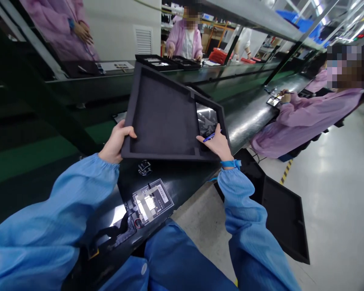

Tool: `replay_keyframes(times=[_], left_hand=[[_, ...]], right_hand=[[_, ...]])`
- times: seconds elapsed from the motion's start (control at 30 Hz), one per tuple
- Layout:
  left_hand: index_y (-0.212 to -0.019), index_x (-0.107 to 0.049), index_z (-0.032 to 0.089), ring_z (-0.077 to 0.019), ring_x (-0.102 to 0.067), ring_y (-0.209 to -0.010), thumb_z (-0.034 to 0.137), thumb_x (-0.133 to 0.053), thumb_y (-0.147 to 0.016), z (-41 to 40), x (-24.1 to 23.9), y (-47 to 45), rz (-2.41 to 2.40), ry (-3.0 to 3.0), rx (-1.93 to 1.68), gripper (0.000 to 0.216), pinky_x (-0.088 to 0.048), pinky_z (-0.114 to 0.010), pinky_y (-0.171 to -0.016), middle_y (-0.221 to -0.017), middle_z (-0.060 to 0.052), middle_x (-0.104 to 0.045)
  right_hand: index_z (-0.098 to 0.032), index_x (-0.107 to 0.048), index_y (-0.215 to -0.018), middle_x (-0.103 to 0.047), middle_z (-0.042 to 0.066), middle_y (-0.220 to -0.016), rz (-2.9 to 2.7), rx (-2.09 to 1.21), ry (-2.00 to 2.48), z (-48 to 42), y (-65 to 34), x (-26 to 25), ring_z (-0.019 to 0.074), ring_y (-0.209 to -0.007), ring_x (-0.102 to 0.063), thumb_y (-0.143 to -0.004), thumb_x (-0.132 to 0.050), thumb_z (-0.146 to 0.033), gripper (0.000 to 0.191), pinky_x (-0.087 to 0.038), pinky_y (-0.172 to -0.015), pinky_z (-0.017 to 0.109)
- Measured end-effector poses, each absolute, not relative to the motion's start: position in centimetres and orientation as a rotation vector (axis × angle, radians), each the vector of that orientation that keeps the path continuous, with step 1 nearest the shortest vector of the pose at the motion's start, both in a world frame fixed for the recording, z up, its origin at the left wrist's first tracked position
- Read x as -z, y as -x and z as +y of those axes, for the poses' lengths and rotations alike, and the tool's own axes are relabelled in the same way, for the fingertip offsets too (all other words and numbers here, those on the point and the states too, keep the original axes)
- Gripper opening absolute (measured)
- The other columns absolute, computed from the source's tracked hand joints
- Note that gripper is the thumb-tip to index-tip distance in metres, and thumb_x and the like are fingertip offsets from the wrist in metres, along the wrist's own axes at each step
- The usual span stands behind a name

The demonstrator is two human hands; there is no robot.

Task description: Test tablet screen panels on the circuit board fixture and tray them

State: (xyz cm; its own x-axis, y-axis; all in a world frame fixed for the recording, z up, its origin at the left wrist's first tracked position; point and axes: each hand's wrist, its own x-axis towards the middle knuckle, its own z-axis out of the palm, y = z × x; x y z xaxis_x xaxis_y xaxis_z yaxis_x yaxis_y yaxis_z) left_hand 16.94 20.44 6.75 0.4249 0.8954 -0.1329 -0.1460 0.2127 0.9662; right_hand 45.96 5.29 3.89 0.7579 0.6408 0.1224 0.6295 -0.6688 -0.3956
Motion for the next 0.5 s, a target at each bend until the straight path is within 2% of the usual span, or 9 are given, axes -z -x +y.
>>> replay_keyframes(times=[0.13, 0.23, 0.37, 0.5], left_hand=[[-0.091, -0.059, 0.019, -0.0158, -0.058, -0.067, 0.006, -0.057, -0.048, 18.4, -8.1, -12.7, 0.918, -1.075, -0.969, 0.045, -0.053, -0.025, -0.053, -0.076, 0.003, -0.061], [-0.091, -0.060, 0.019, -0.0165, -0.060, -0.065, 0.006, -0.057, -0.050, 17.3, -8.7, -10.5, 0.986, -1.006, -0.973, 0.043, -0.055, -0.026, -0.053, -0.072, 0.003, -0.061], [-0.090, -0.062, 0.018, -0.0195, -0.065, -0.070, 0.005, -0.057, -0.052, 16.7, -9.3, -8.7, 1.024, -0.901, -0.954, 0.041, -0.060, -0.028, -0.059, -0.071, 0.002, -0.065], [-0.086, -0.062, 0.019, -0.0177, -0.065, -0.066, 0.003, -0.057, -0.052, 15.8, -9.9, -7.0, 1.085, -0.809, -0.966, 0.038, -0.060, -0.026, -0.056, -0.071, 0.003, -0.066]], right_hand=[[-0.004, -0.032, -0.154, -0.073, 0.021, -0.112, -1.323, 0.076, 2.498, 7.6, -42.1, -6.0, 0.0393, -0.106, -0.067, -0.080, -0.069, -0.045, 0.093, -0.050, -0.095, 0.049], [-0.006, -0.048, -0.143, -0.074, 0.019, -0.098, -1.502, 0.282, 2.436, 8.5, -39.7, -8.1, 0.0386, -0.097, -0.068, -0.083, -0.063, -0.031, 0.067, -0.050, -0.091, 0.051], [-0.007, -0.064, -0.121, -0.070, 0.020, -0.094, -1.431, 0.580, 2.414, 8.2, -40.2, -11.5, 0.0389, -0.098, -0.067, -0.089, -0.055, -0.026, 0.039, -0.049, -0.089, 0.057], [-0.011, -0.071, -0.108, -0.072, 0.017, -0.099, -1.375, 0.576, 2.446, 6.6, -44.5, -13.4, 0.0382, -0.107, -0.066, -0.085, -0.068, -0.027, 0.028, -0.048, -0.095, 0.057]])
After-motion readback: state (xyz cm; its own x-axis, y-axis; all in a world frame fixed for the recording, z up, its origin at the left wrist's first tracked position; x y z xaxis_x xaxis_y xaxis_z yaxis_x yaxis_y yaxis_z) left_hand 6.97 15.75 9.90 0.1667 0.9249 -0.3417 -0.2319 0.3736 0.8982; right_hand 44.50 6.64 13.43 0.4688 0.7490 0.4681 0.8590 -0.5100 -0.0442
